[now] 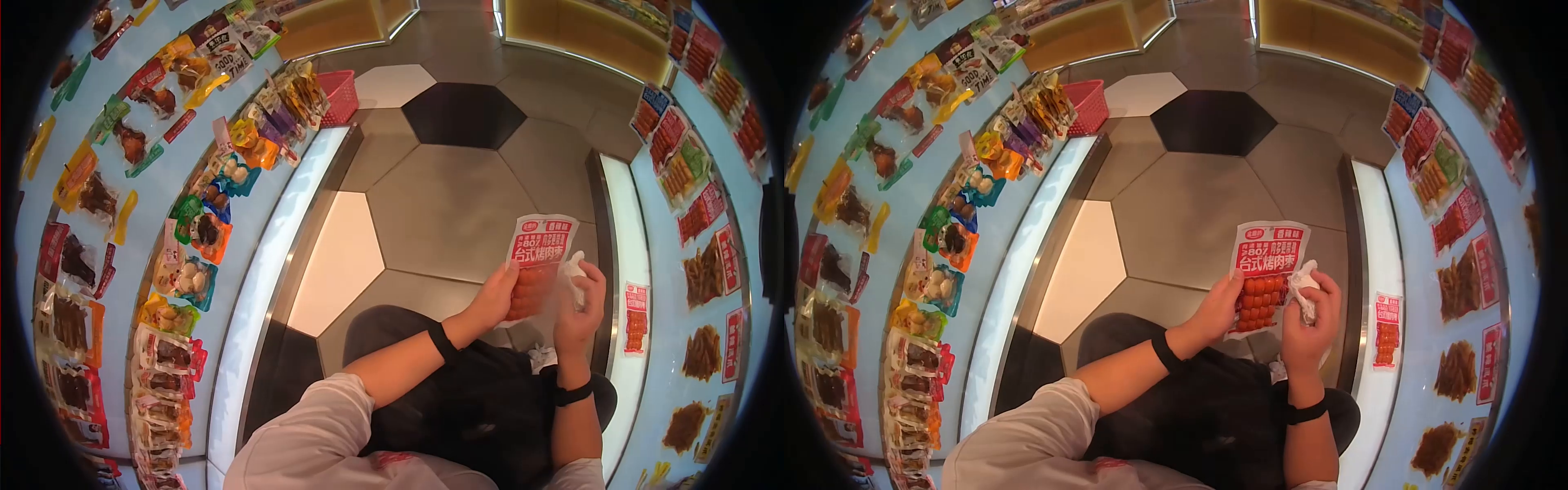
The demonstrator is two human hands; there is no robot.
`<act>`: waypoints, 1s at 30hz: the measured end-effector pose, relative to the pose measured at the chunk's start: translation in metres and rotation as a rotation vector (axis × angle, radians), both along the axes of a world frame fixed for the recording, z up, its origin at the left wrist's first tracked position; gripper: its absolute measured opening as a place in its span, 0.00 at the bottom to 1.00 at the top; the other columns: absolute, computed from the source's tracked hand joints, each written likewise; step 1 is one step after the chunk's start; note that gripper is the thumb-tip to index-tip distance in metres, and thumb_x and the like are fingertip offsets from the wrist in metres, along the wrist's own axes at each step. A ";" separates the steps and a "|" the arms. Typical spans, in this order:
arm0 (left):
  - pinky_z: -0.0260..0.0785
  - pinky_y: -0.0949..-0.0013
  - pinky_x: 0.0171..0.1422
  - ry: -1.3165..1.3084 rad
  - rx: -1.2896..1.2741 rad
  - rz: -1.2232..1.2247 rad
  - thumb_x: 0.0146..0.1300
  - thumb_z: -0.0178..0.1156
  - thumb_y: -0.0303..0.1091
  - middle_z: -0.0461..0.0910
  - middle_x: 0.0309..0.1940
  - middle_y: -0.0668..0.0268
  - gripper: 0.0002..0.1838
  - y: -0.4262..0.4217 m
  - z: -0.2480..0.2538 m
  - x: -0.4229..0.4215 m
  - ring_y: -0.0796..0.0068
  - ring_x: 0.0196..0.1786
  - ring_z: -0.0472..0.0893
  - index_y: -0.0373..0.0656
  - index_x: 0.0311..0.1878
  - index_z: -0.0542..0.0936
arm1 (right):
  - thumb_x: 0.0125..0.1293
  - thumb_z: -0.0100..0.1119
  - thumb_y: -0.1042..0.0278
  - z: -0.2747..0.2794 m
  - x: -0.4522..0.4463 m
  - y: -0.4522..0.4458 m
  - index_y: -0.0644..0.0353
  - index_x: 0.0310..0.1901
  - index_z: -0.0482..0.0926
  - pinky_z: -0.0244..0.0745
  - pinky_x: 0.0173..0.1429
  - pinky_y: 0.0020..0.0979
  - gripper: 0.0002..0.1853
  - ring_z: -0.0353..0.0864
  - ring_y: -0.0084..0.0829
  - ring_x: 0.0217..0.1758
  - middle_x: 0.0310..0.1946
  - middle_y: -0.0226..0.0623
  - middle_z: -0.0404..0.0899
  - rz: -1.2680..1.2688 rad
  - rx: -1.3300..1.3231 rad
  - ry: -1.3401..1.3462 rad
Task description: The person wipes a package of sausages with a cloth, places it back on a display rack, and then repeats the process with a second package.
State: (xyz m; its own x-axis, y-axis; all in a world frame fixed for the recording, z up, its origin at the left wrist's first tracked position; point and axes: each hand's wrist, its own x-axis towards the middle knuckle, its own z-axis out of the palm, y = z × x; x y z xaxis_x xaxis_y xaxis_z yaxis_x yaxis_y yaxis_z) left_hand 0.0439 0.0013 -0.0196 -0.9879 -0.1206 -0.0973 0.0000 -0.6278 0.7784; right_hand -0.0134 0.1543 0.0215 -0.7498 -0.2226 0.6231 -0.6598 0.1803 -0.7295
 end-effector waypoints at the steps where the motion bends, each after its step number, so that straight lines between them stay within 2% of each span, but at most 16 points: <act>1: 0.78 0.62 0.60 -0.011 0.021 0.003 0.82 0.33 0.50 0.79 0.56 0.54 0.27 -0.001 0.004 0.000 0.65 0.54 0.83 0.37 0.65 0.68 | 0.56 0.56 0.85 0.003 0.002 -0.002 0.64 0.41 0.75 0.71 0.64 0.36 0.11 0.78 0.41 0.58 0.55 0.46 0.77 0.007 0.007 -0.027; 4: 0.79 0.60 0.59 -0.004 0.059 0.016 0.82 0.32 0.50 0.80 0.55 0.53 0.27 -0.002 0.016 0.002 0.63 0.53 0.84 0.36 0.64 0.68 | 0.57 0.56 0.84 0.000 0.001 -0.004 0.65 0.43 0.76 0.73 0.61 0.34 0.11 0.80 0.39 0.55 0.52 0.45 0.79 0.058 -0.032 -0.096; 8: 0.79 0.61 0.58 0.049 0.046 0.021 0.82 0.33 0.49 0.81 0.53 0.55 0.26 -0.005 0.010 0.000 0.65 0.52 0.84 0.37 0.62 0.70 | 0.64 0.58 0.79 0.001 0.006 -0.003 0.65 0.50 0.75 0.75 0.57 0.33 0.13 0.80 0.33 0.53 0.49 0.44 0.80 -0.008 0.017 -0.201; 11: 0.76 0.72 0.35 -0.007 0.079 0.074 0.82 0.36 0.51 0.79 0.39 0.68 0.23 0.001 0.012 0.000 0.79 0.30 0.78 0.44 0.60 0.72 | 0.66 0.59 0.77 -0.005 0.004 -0.004 0.65 0.55 0.71 0.76 0.54 0.31 0.17 0.81 0.30 0.50 0.48 0.44 0.81 0.028 -0.014 -0.122; 13: 0.69 0.74 0.28 -0.044 0.040 0.041 0.81 0.37 0.50 0.77 0.34 0.70 0.22 0.000 -0.001 -0.003 0.81 0.25 0.74 0.44 0.59 0.72 | 0.66 0.60 0.77 0.007 0.012 -0.006 0.64 0.57 0.69 0.76 0.52 0.28 0.19 0.82 0.29 0.48 0.47 0.45 0.81 0.159 -0.086 -0.293; 15: 0.69 0.74 0.35 -0.056 -0.021 0.015 0.81 0.38 0.49 0.78 0.38 0.68 0.22 -0.001 -0.008 -0.002 0.80 0.32 0.75 0.43 0.59 0.72 | 0.66 0.60 0.77 0.011 0.013 -0.008 0.63 0.58 0.67 0.76 0.51 0.26 0.21 0.82 0.28 0.47 0.47 0.46 0.81 0.266 -0.081 -0.385; 17: 0.75 0.70 0.53 -0.041 -0.106 -0.006 0.82 0.39 0.47 0.81 0.51 0.63 0.22 -0.002 -0.009 0.001 0.76 0.49 0.81 0.39 0.60 0.72 | 0.66 0.61 0.77 0.009 0.010 -0.008 0.63 0.58 0.66 0.76 0.50 0.25 0.21 0.82 0.27 0.47 0.48 0.47 0.81 0.349 0.002 -0.398; 20: 0.74 0.70 0.55 -0.036 -0.093 -0.074 0.81 0.42 0.44 0.80 0.52 0.63 0.19 -0.001 -0.009 0.002 0.77 0.51 0.80 0.40 0.61 0.72 | 0.65 0.63 0.76 0.003 0.012 -0.008 0.62 0.53 0.68 0.76 0.49 0.27 0.18 0.81 0.28 0.45 0.45 0.43 0.81 0.266 -0.012 -0.523; 23: 0.74 0.70 0.56 -0.013 -0.111 -0.073 0.80 0.45 0.40 0.79 0.53 0.64 0.17 0.003 -0.013 0.000 0.77 0.53 0.79 0.39 0.62 0.72 | 0.61 0.67 0.76 -0.003 0.012 -0.009 0.62 0.47 0.71 0.77 0.48 0.31 0.16 0.81 0.31 0.44 0.44 0.40 0.80 0.094 0.111 -0.212; 26: 0.74 0.68 0.58 0.028 -0.132 -0.058 0.79 0.47 0.36 0.79 0.54 0.64 0.17 0.007 -0.009 0.002 0.77 0.54 0.79 0.39 0.63 0.71 | 0.57 0.71 0.75 -0.006 0.006 -0.014 0.62 0.42 0.74 0.77 0.49 0.34 0.15 0.80 0.36 0.44 0.44 0.42 0.78 -0.033 -0.035 0.015; 29: 0.73 0.67 0.61 0.096 -0.314 -0.028 0.79 0.48 0.35 0.78 0.55 0.64 0.17 0.007 -0.002 0.004 0.76 0.56 0.78 0.38 0.65 0.69 | 0.54 0.73 0.74 -0.008 0.011 -0.008 0.63 0.42 0.76 0.76 0.52 0.35 0.17 0.79 0.42 0.48 0.49 0.45 0.76 -0.039 0.009 0.038; 30: 0.74 0.69 0.58 0.077 -0.266 -0.031 0.79 0.48 0.36 0.78 0.54 0.64 0.17 0.006 0.003 0.004 0.77 0.54 0.78 0.39 0.65 0.69 | 0.54 0.73 0.74 -0.006 0.010 -0.008 0.63 0.43 0.77 0.76 0.52 0.36 0.17 0.79 0.43 0.49 0.50 0.46 0.76 -0.040 0.044 0.100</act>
